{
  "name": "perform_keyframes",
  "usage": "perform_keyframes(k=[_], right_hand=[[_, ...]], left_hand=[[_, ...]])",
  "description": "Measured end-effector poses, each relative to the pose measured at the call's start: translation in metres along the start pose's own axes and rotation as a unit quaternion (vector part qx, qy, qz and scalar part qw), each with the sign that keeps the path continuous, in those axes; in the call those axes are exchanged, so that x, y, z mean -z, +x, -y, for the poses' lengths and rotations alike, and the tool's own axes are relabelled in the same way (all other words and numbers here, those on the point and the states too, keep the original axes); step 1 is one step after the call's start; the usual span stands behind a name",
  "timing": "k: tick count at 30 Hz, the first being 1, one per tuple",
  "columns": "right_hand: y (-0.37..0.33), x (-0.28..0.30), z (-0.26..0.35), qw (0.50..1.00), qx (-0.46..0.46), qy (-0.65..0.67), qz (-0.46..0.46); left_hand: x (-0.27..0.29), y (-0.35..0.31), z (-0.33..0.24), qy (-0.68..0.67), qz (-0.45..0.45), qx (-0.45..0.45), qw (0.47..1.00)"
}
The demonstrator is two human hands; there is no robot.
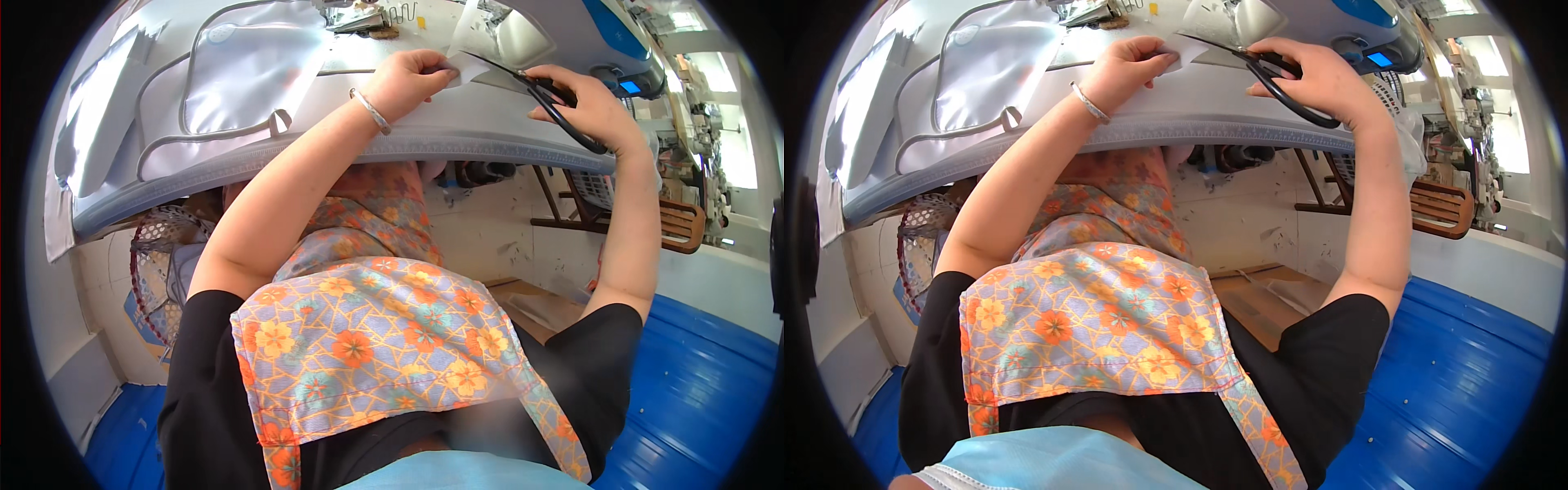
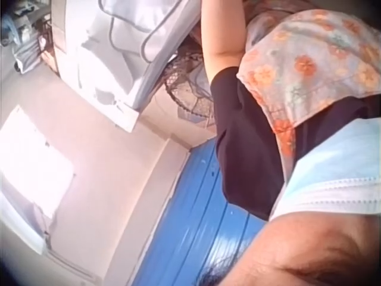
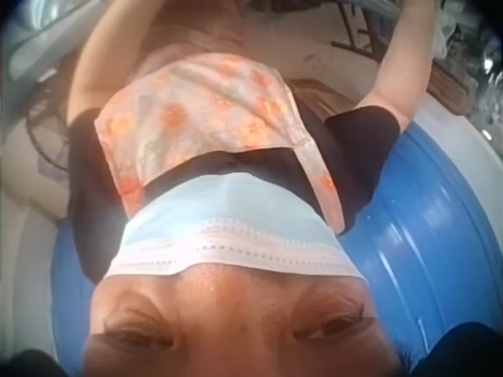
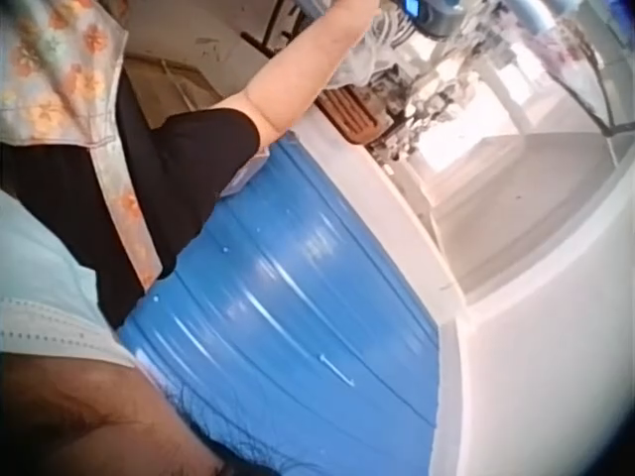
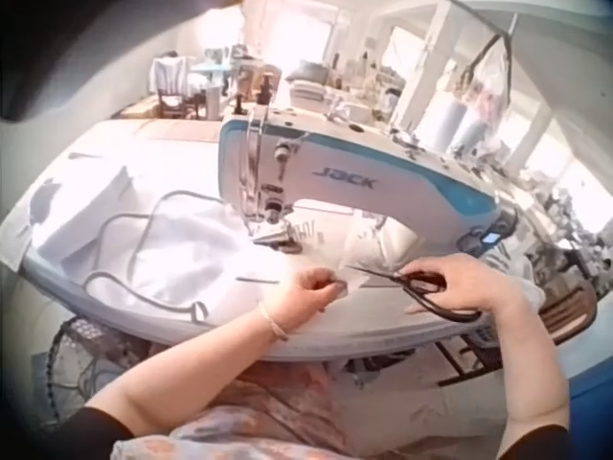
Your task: Sewing fabric pieces to create small bags using an industrial sewing machine.
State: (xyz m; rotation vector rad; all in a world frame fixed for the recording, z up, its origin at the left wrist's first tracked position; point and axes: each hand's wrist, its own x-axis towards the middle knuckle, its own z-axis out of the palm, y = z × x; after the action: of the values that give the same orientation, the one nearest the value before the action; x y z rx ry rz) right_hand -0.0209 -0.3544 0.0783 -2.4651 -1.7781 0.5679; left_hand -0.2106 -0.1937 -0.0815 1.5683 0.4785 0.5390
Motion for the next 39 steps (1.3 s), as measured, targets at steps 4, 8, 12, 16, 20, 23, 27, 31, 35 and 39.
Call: perform_keyframes(k=[4,8,12,16,20,23,27,31,35,39], right_hand=[[0.003,0.004,0.003,0.998,0.045,0.029,0.035],[-0.010,0.004,0.000,0.997,0.014,0.073,0.007],[0.002,-0.028,-0.019,0.994,-0.030,0.019,-0.102],[0.017,-0.077,-0.047,0.981,-0.060,-0.028,-0.180],[0.033,-0.104,-0.039,0.933,0.110,-0.107,-0.326],[0.041,-0.098,0.058,0.940,0.054,0.263,-0.209],[0.078,-0.113,0.064,0.860,0.109,0.473,-0.157],[0.108,-0.100,0.066,0.914,0.157,0.223,-0.302],[0.143,-0.098,0.059,0.924,0.179,-0.017,-0.337],[0.155,-0.101,0.066,0.927,0.187,-0.033,-0.323]], left_hand=[[0.000,0.001,0.002,0.029,0.009,-0.011,0.999],[-0.001,-0.001,-0.008,0.050,0.024,0.004,0.998],[0.001,-0.004,-0.003,-0.030,-0.022,0.016,0.999],[-0.002,-0.001,0.011,0.031,-0.134,-0.133,0.981],[-0.003,-0.006,0.008,-0.021,-0.163,-0.091,0.982],[-0.002,-0.010,0.007,-0.160,-0.125,-0.088,0.975],[0.006,-0.020,-0.001,-0.260,-0.098,-0.049,0.959],[0.027,-0.044,-0.016,-0.113,-0.096,-0.001,0.989],[0.031,-0.065,-0.034,0.072,-0.060,-0.131,0.987],[0.051,-0.068,-0.053,0.273,-0.038,-0.225,0.935]])
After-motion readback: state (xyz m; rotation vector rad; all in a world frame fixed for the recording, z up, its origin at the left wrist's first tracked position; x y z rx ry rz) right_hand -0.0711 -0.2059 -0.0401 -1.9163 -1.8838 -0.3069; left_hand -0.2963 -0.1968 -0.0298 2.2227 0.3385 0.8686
